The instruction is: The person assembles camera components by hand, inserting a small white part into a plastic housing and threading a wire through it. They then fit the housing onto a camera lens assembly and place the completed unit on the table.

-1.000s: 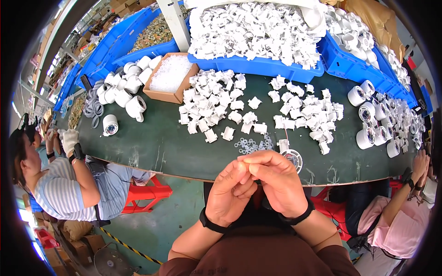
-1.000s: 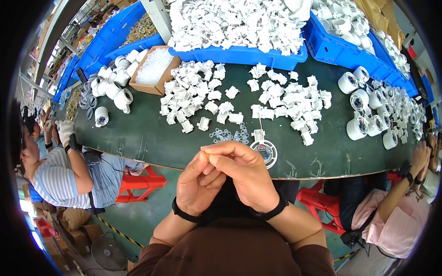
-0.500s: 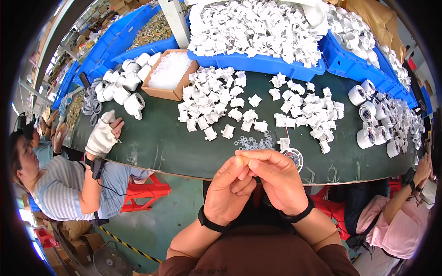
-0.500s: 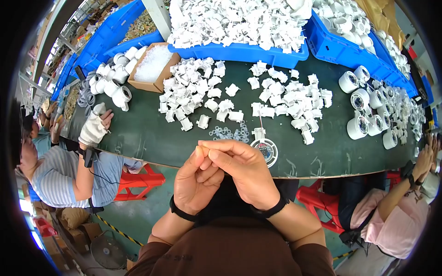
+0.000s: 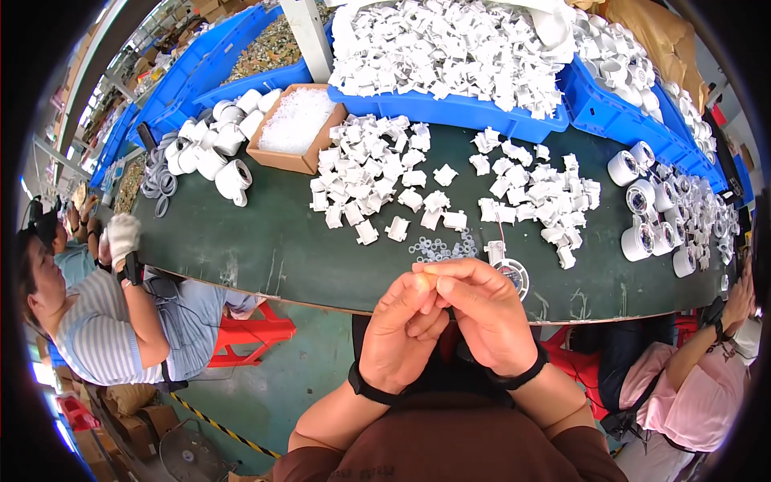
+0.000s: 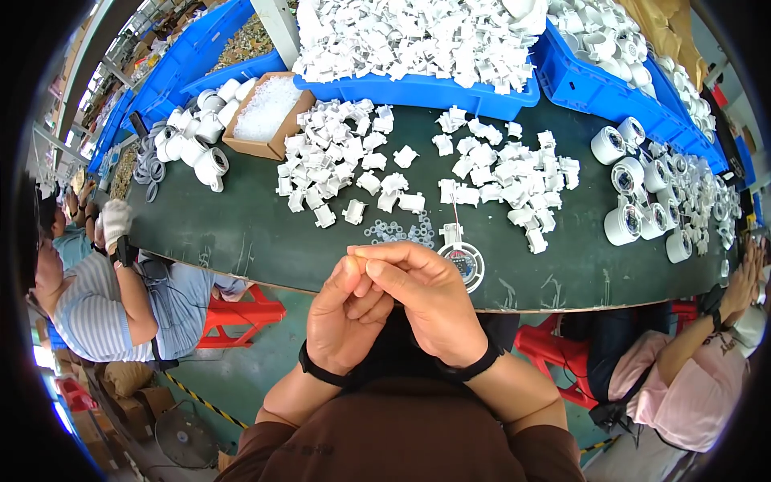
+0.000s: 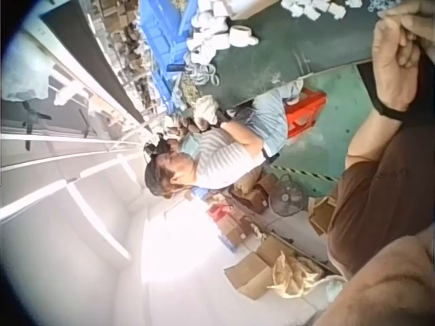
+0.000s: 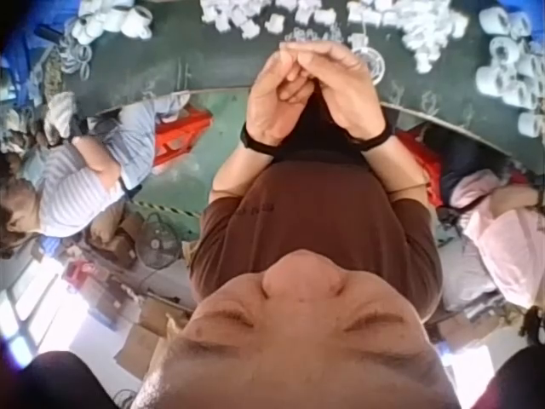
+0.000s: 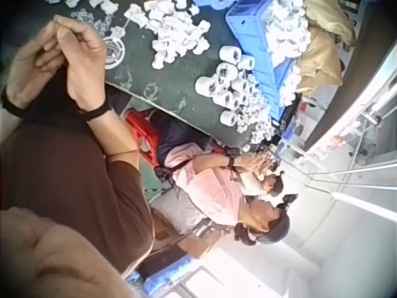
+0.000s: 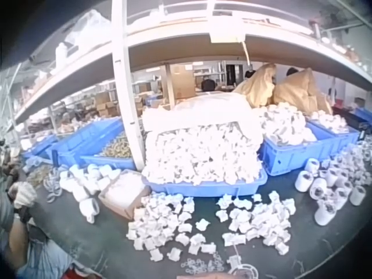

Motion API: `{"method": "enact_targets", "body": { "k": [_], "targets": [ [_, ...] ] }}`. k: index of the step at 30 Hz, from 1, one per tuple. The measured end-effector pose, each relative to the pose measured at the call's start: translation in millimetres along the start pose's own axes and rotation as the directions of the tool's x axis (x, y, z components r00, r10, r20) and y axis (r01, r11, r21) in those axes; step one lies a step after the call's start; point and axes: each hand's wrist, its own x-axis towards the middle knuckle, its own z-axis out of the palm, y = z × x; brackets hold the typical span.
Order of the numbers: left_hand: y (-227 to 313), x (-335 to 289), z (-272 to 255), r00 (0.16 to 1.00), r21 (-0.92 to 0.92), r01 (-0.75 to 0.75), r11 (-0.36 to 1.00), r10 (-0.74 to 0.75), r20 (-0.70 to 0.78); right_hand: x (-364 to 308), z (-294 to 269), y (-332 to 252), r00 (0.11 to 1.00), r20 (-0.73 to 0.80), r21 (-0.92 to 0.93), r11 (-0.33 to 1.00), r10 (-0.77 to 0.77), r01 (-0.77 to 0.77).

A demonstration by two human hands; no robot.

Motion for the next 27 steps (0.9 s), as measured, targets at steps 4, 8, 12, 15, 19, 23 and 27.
{"method": "enact_targets", "body": {
  "k": [4, 8, 12, 15, 19, 23, 27],
  "targets": [
    [-3.9, 1.4, -10.3, 0.999, 0.022, -0.013, 1.000, 0.012, 0.052, -0.2, 1.5, -1.7, 1.000, 0.001, 0.025, 1.000, 0.011, -0.011],
    [-5.4, 1.4, -16.0, 0.994, -0.044, -0.025, 0.999, 0.029, 0.109, -0.7, 2.5, -3.7, 1.000, 0.003, 0.048, 0.999, 0.024, -0.024],
    [-3.2, 2.2, -5.2, 0.999, 0.045, -0.044, 0.998, 0.044, 0.001, 0.7, 1.4, -2.8, 1.000, -0.011, 0.001, 1.000, 0.029, -0.029],
    [0.3, 4.5, -5.7, 0.999, 0.021, -0.022, 1.000, 0.022, 0.025, 1.5, 3.4, -6.5, 0.999, -0.013, -0.008, 0.999, 0.033, -0.033],
    [0.2, 4.2, -4.6, 0.999, 0.014, -0.027, 1.000, 0.027, 0.030, 1.9, 3.3, -7.3, 0.999, -0.021, -0.035, 0.999, 0.037, -0.038],
    [1.0, 1.0, 0.1, 0.995, 0.112, -0.082, 0.990, 0.088, -0.049, 2.3, 5.2, -8.1, 0.998, -0.022, -0.001, 0.998, 0.063, -0.063],
    [-1.2, 1.5, -4.5, 0.983, 0.172, -0.177, 0.969, 0.181, -0.005, 3.7, 1.7, -3.0, 0.998, -0.046, -0.011, 0.999, 0.045, -0.046]
  ]
}}
